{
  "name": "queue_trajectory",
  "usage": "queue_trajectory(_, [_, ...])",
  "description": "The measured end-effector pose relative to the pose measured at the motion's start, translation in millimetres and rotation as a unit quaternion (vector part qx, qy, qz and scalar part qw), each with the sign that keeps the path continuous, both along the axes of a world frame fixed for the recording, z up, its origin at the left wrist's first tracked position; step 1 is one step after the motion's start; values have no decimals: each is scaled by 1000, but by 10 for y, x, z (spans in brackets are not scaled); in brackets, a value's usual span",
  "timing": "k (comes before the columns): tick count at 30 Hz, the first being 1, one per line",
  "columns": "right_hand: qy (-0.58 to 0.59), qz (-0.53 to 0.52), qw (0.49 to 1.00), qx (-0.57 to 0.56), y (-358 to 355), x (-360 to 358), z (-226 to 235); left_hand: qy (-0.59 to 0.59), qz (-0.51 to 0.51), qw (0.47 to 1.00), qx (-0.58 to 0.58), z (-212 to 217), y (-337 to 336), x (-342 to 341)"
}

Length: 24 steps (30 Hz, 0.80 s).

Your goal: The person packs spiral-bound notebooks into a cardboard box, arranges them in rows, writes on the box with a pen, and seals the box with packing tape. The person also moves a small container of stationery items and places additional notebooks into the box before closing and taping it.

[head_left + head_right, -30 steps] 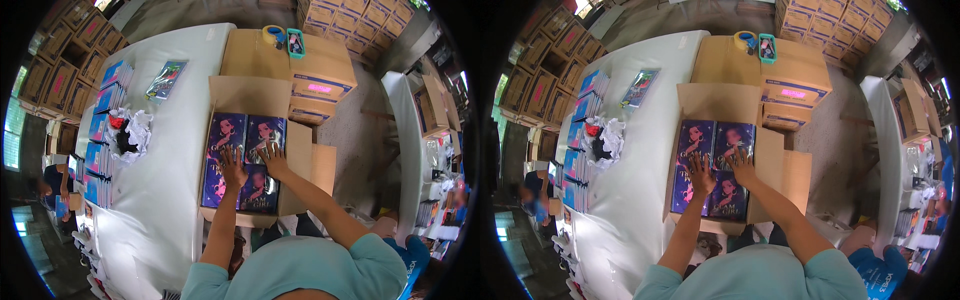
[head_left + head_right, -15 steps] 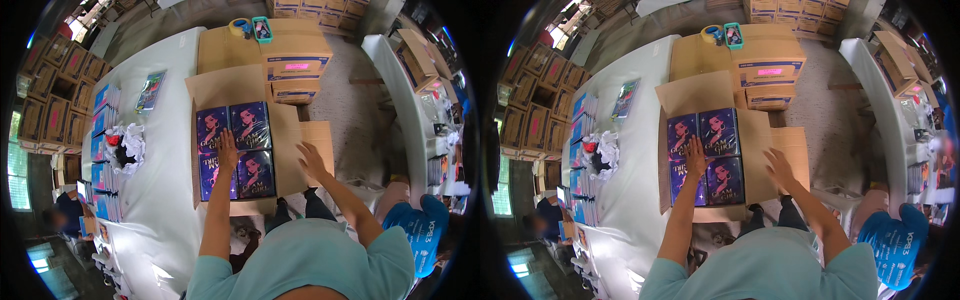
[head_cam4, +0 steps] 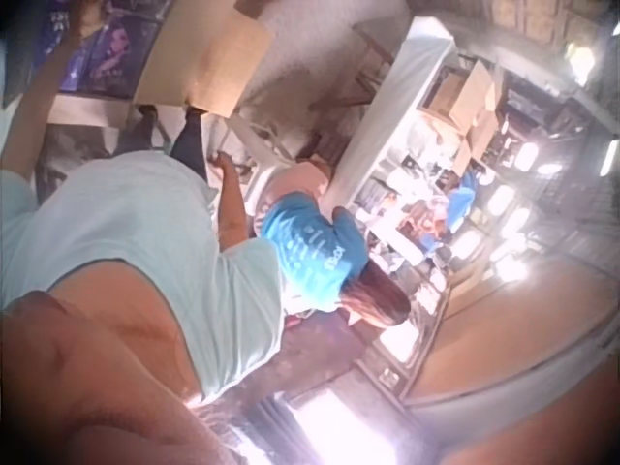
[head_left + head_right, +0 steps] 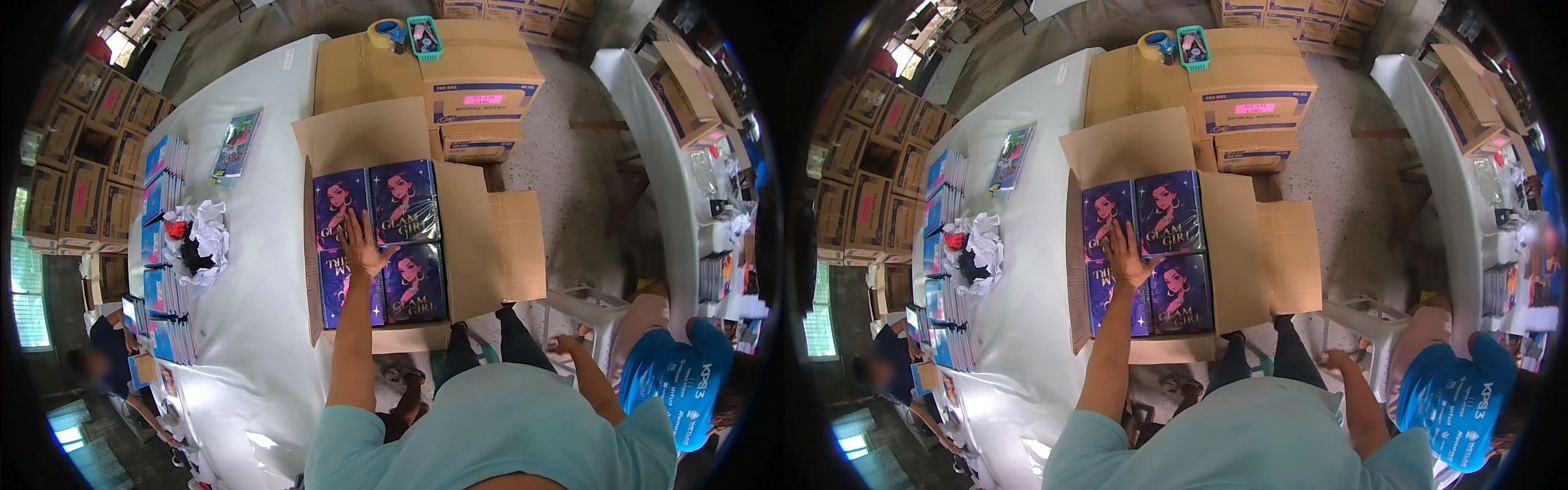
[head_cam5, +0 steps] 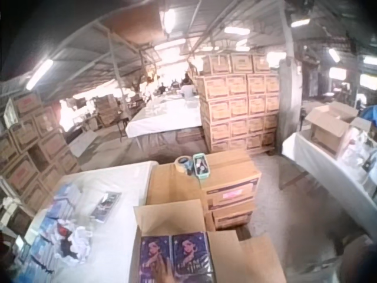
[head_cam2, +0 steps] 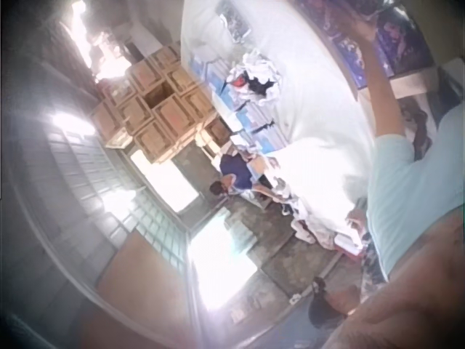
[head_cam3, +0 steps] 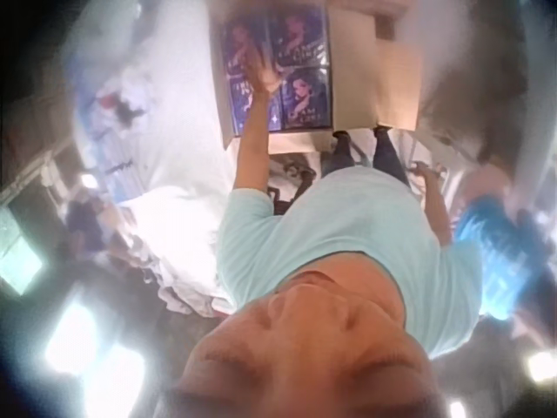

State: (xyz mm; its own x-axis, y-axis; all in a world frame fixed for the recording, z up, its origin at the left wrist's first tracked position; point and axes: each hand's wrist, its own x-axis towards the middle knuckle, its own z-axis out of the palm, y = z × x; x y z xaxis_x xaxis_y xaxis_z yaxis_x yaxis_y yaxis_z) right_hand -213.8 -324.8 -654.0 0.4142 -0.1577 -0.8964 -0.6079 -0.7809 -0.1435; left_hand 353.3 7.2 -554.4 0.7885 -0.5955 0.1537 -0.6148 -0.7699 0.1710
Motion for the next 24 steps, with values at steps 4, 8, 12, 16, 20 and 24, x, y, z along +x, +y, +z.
queue_trajectory(4, [-231,-183,955,-45,62,866,567,20,29,999,13,-188,34,-63])
queue_trajectory(8, [-244,-199,948,-45,-56,934,727,15,50,998,26,-214,-79,-46])
queue_trajectory(12, [-165,-142,975,-41,10,705,760,22,67,997,44,-191,-74,-116])
queue_trajectory(16, [-148,-181,971,-45,26,496,709,21,72,996,45,-35,-63,-276])
queue_trajectory(20, [-98,-207,972,-54,0,77,478,0,120,993,-21,-82,-8,-862])
queue_trajectory(24, [-62,-243,966,-58,1,-264,306,66,154,984,53,-111,72,-1005])
